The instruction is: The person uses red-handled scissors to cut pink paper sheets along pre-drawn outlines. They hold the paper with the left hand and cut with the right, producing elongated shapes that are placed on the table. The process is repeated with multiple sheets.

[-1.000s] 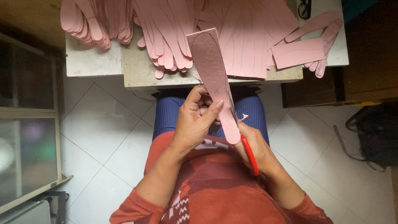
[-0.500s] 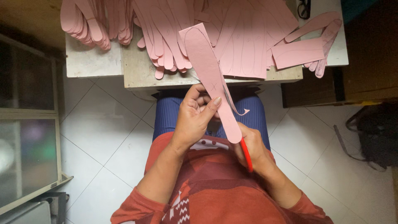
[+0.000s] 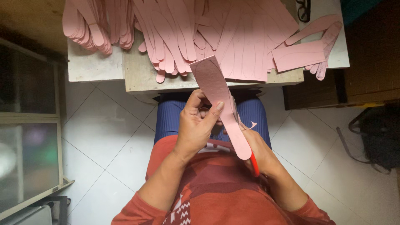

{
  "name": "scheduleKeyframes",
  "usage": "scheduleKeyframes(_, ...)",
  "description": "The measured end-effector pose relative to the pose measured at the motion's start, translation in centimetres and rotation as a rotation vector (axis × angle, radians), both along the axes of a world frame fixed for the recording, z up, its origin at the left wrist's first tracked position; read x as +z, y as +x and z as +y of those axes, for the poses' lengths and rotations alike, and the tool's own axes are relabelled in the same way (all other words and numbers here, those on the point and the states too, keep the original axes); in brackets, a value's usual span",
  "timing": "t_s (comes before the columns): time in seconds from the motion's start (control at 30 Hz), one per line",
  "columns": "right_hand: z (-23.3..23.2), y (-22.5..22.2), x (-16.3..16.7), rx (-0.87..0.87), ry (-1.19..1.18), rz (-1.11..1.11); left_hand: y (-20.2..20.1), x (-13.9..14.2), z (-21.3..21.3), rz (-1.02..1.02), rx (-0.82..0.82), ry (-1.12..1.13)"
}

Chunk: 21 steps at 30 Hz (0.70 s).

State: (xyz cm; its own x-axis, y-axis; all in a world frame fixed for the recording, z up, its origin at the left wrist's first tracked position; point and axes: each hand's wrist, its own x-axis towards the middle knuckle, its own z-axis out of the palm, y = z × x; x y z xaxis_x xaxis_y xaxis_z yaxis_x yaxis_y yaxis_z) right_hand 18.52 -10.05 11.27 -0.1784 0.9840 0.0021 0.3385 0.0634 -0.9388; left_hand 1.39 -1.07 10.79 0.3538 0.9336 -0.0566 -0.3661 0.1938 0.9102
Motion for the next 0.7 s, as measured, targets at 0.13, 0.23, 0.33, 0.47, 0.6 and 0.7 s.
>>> scheduleKeyframes(0.13, -0.3, -0.3, 0.4, -0.061, -0.009, -0.017, 0.1, -0.2, 0.1, -0.041, 0.011, -0.007)
scheduleKeyframes(0.23, -0.3, -0.5, 0.3, -0.031, 0.146, -0.031, 0.3, -0.4, 0.2, -0.108, 0.003, -0.011)
scheduleKeyframes(0.33, -0.6, -1.0, -0.3, -0.126, 0.055, -0.067, 0.4, -0.5, 0.2, -0.100, 0.005, -0.028)
scheduleKeyframes(0.47, -1.0, -1.4, -1.5, -0.206, -0.004, -0.067, 0.5, -0.6, 0.3, -0.109, 0.011, -0.036)
scheduleKeyframes(0.6, -1.3, -1.2, -2.1, -0.217, -0.017, -0.052, 0.5, -0.9, 0.4, -0.140, 0.010, -0.044)
scheduleKeyframes(0.7, -1.4, -1.0, -2.0, -0.219, -0.132, -0.041, 0.5, -1.0, 0.7, -0.136, 0.013, -0.009)
